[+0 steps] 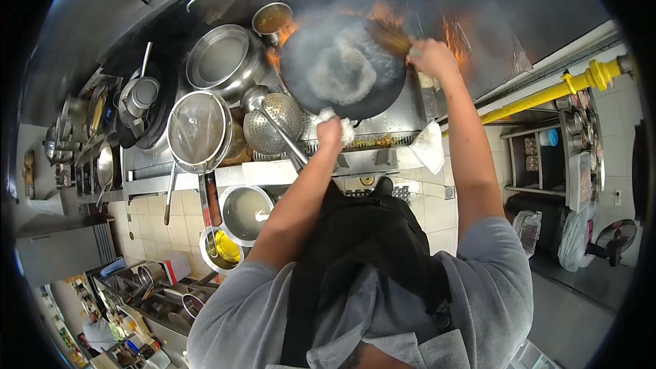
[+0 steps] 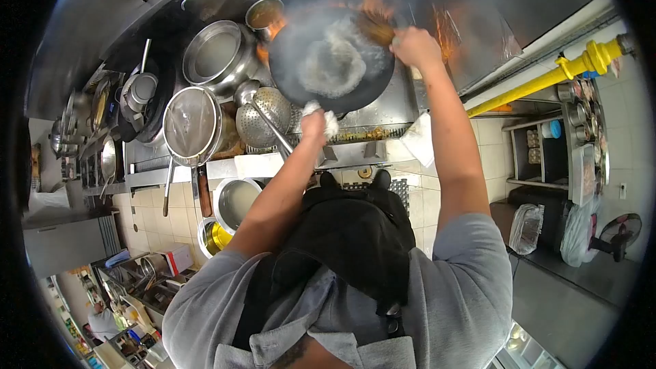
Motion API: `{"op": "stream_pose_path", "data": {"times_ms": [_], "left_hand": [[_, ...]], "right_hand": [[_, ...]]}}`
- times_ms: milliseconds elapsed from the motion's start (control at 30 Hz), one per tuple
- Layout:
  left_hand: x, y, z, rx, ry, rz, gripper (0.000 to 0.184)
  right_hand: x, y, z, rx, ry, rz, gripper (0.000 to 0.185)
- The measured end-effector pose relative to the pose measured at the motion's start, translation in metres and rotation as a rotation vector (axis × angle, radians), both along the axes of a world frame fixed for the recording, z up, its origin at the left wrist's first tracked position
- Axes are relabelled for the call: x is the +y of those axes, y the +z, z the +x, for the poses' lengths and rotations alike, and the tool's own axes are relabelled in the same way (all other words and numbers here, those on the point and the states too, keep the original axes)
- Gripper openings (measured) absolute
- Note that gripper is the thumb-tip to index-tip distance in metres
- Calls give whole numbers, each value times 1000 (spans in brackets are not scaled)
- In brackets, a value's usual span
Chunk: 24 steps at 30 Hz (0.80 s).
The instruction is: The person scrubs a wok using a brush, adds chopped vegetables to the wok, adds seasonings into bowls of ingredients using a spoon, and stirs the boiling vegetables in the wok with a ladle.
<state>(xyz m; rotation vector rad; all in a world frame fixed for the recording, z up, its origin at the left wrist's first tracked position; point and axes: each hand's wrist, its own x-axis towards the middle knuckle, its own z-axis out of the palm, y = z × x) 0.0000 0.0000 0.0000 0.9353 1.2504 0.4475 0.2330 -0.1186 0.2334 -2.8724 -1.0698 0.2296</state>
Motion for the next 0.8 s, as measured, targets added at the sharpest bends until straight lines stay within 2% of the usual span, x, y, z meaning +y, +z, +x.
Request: {"op": "stream_pose_path", "data": {"times_ms": [33, 67, 133, 267, 300, 367, 433, 467, 533, 667, 733, 767, 800], "left_hand": [[-1, 16, -11, 20, -35, -11, 30], [0, 17, -18, -135, 1, -74, 27], [51, 46, -33, 19, -97, 216, 28], [43, 67, -56, 287, -197, 326, 42], [36, 93, -62, 388, -261, 417, 45], [35, 93, -63, 523, -255, 667, 48], [19, 122, -59, 517, -278, 663, 51], [15, 133, -56, 615, -330, 757, 51], [-9, 156, -53, 641, -317, 817, 50], [-62, 153, -57, 604, -303, 996, 41], [-94, 137, -64, 590, -320, 1097, 42], [-109, 127, -71, 562, -325, 1123, 43], [-122, 110, -79, 549, -334, 1154, 44]], "right_hand": [[-17, -1, -6, 0, 26, -53, 48], [-31, -5, -8, 0, 25, -66, 48], [-33, -11, -15, 14, 28, -27, 47], [-62, -46, -7, 60, 24, -85, 47], [-61, -55, -5, 29, 81, -22, 46], [-54, -72, -1, 9, 137, 49, 45], [-45, -87, 6, 57, 74, 34, 46], [-40, -96, 10, 63, 71, 40, 46], [-37, -109, 15, 68, 28, 91, 42], [-50, -125, 17, 121, -67, 178, 44], [-62, -132, 19, 226, -198, 373, 43], [-67, -134, 17, 229, -191, 373, 43], [-78, -127, 7, 478, -273, 448, 48]]}}
